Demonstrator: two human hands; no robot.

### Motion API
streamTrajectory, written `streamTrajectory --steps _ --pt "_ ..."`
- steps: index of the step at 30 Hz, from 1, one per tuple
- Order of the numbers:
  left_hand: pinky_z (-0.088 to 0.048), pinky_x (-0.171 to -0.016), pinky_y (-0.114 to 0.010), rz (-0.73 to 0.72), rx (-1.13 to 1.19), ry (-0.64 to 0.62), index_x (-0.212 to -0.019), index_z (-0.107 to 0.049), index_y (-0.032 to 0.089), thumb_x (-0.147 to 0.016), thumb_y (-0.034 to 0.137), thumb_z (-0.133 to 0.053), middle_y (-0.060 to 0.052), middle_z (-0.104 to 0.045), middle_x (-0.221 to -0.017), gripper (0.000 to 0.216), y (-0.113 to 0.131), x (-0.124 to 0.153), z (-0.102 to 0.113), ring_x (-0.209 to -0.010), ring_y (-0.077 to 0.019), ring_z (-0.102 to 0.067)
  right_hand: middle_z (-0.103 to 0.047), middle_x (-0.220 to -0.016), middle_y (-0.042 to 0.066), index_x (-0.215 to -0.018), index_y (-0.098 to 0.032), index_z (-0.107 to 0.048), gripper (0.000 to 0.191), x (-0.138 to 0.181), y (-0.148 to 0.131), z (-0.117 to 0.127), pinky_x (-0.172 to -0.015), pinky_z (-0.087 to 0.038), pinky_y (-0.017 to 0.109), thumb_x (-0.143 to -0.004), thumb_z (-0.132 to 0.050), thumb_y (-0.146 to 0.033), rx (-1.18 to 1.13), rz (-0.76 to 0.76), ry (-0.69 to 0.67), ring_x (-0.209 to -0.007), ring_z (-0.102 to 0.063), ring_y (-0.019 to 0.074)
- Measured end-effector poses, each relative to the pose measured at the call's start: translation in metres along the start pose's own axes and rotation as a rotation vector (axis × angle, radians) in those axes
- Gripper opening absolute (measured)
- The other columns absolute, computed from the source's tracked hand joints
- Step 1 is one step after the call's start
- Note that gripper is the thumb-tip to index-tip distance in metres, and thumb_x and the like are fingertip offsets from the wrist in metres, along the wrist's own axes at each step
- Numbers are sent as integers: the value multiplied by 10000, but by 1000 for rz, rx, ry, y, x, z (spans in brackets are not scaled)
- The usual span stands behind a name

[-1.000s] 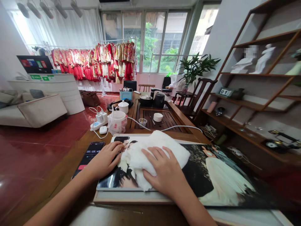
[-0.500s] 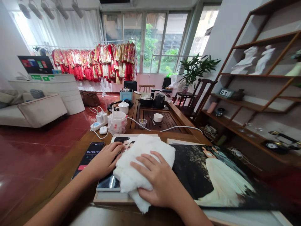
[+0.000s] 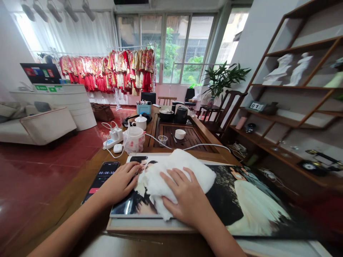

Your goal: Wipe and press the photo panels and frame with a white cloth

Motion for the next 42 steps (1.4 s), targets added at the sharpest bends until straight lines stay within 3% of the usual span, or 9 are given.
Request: streamTrajectory --steps 5,8,15,18,30,39,42 --pt "-398 -1012 -411 2 -8 -2 -1261 -476 216 -961 242 -388 -78 -513 -1288 314 -1 0 -2 -1196 -232 -476 -535 -1348 77 -1392 -263 -423 617 2 -25 1 -1090 -166 493 -804 -559 -393 -115 181 -69 -1237 -461 265" --pt "-399 -1012 -413 2 -1 9 -1258 -481 224 -963 247 -383 -76 -519 -1286 312 -1 -1 -3 -1195 -232 -480 -529 -1356 74 -1387 -269 -428 637 2 -27 2 -1095 -171 478 -783 -576 -402 -139 214 -89 -1248 -453 261" --pt "-408 -1003 -410 -1 12 6 -1227 -499 228 -962 258 -373 -72 -522 -1271 295 0 -1 0 -1176 -229 -493 -589 -1262 110 -1337 -229 -494 528 -1 5 3 -1029 -276 507 -831 -534 -375 17 -40 27 -1144 -522 274" --pt "-408 -1003 -410 -3 18 15 -1212 -511 230 -962 261 -372 -72 -524 -1267 288 0 -1 0 -1170 -229 -498 -597 -1242 133 -1328 -205 -506 518 -1 11 1 -1010 -294 527 -842 -522 -384 64 -83 42 -1127 -528 291" --pt "-404 -1010 -422 4 13 -2 -1237 -497 223 -963 258 -374 -84 -517 -1287 302 0 -1 -1 -1195 -235 -482 -538 -1345 90 -1389 -251 -435 627 2 -29 1 -1079 -205 491 -791 -562 -393 -73 193 -67 -1223 -471 277" --pt "-403 -1005 -412 2 10 -11 -1235 -486 228 -966 261 -364 -72 -512 -1279 297 0 -1 -1 -1180 -233 -485 -601 -1242 124 -1313 -212 -524 510 -1 6 4 -1016 -294 517 -831 -538 -379 31 -89 60 -1125 -533 285" --pt "-399 -1007 -410 4 9 -15 -1219 -495 228 -968 258 -359 -70 -510 -1279 287 0 -1 -1 -1181 -233 -482 -597 -1242 135 -1317 -201 -521 508 0 9 2 -1011 -291 531 -844 -526 -387 48 -100 56 -1134 -523 297"
Point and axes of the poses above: each hand's wrist, its own x-axis away from the middle knuckle, its own z-axis out of the back of the hand, y = z × x, the point moved 6 cm from there along -x, towards the middle knuckle
